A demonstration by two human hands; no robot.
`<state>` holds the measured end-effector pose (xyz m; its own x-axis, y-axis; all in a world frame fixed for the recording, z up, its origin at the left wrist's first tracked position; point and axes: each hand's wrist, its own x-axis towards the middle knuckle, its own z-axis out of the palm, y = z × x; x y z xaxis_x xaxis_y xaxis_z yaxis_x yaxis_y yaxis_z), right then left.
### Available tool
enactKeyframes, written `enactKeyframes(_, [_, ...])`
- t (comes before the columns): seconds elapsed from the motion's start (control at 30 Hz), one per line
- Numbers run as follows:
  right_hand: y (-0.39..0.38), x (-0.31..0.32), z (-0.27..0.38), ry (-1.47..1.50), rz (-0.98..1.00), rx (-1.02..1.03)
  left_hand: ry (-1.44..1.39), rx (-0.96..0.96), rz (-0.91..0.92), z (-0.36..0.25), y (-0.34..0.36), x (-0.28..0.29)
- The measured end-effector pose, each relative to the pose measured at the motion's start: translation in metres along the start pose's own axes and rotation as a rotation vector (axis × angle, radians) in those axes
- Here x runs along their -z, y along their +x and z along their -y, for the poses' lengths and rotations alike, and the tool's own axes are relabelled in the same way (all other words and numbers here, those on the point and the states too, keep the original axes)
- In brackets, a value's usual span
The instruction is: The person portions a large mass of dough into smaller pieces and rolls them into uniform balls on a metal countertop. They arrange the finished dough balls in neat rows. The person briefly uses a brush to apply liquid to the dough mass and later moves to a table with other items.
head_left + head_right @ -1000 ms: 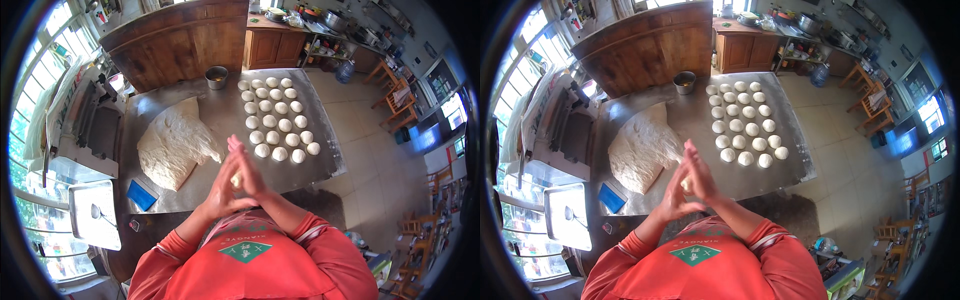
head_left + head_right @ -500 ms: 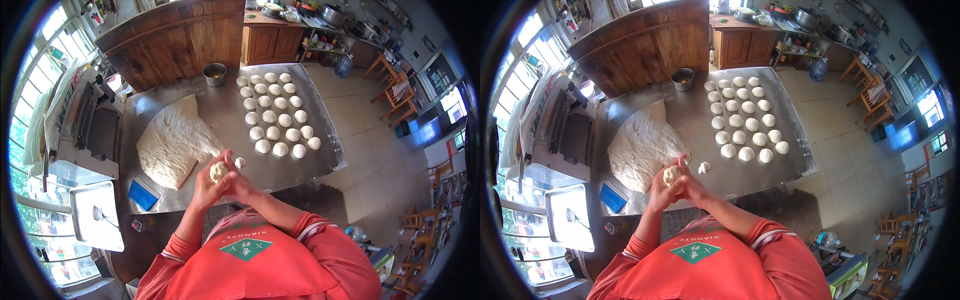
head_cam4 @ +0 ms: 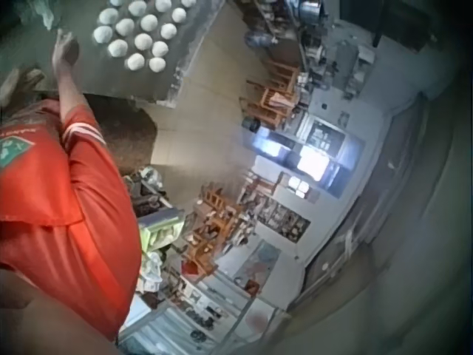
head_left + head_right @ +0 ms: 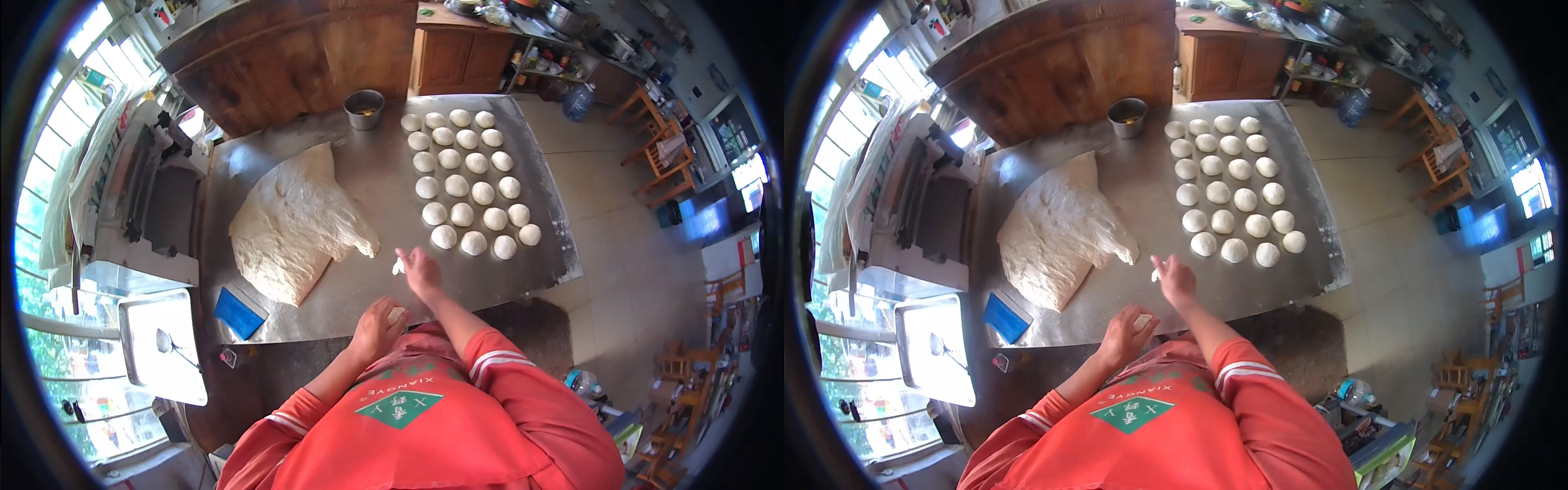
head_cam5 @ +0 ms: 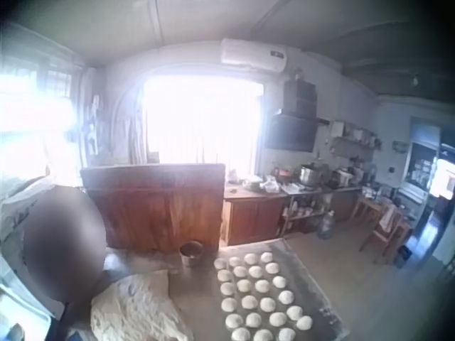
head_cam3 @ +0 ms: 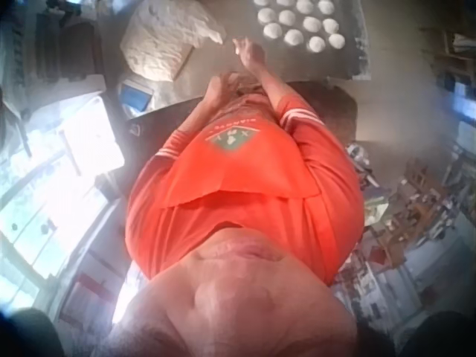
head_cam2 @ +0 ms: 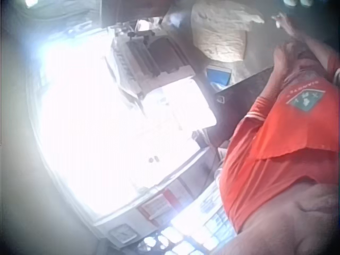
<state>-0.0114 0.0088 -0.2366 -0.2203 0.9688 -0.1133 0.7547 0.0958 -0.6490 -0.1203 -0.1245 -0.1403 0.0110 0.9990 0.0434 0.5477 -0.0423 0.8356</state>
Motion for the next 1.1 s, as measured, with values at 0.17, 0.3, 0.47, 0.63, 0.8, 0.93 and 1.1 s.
enactKeyframes(0.17, [-0.006,-0.005,-0.055,-0.271,0.052,0.578,-0.137,0.503,-0.043,0.023,0.029,0.021])
enactKeyframes(0.3, [0.012,-0.014,-0.046,-0.175,0.028,0.572,-0.682,0.438,-0.167,0.085,0.043,0.014])
enactKeyframes(0.47, [0.030,-0.013,-0.033,1.237,0.612,-0.574,-0.169,0.320,0.008,0.066,0.093,-0.028])
enactKeyframes(0.63, [0.141,0.003,-0.033,0.994,0.529,-0.525,-0.160,0.597,-0.301,0.121,0.111,-0.041])
enactKeyframes(0.8, [0.270,0.003,-0.023,-0.039,0.039,0.577,0.069,1.116,-0.474,0.181,0.112,-0.041])
enactKeyframes(0.93, [0.316,-0.007,-0.023,-0.400,0.270,0.678,0.534,1.096,-0.572,0.198,0.164,-0.068])
enactKeyframes(1.1, [0.281,-0.019,-0.007,0.002,0.153,0.553,0.477,1.014,-0.687,0.188,0.225,-0.061])
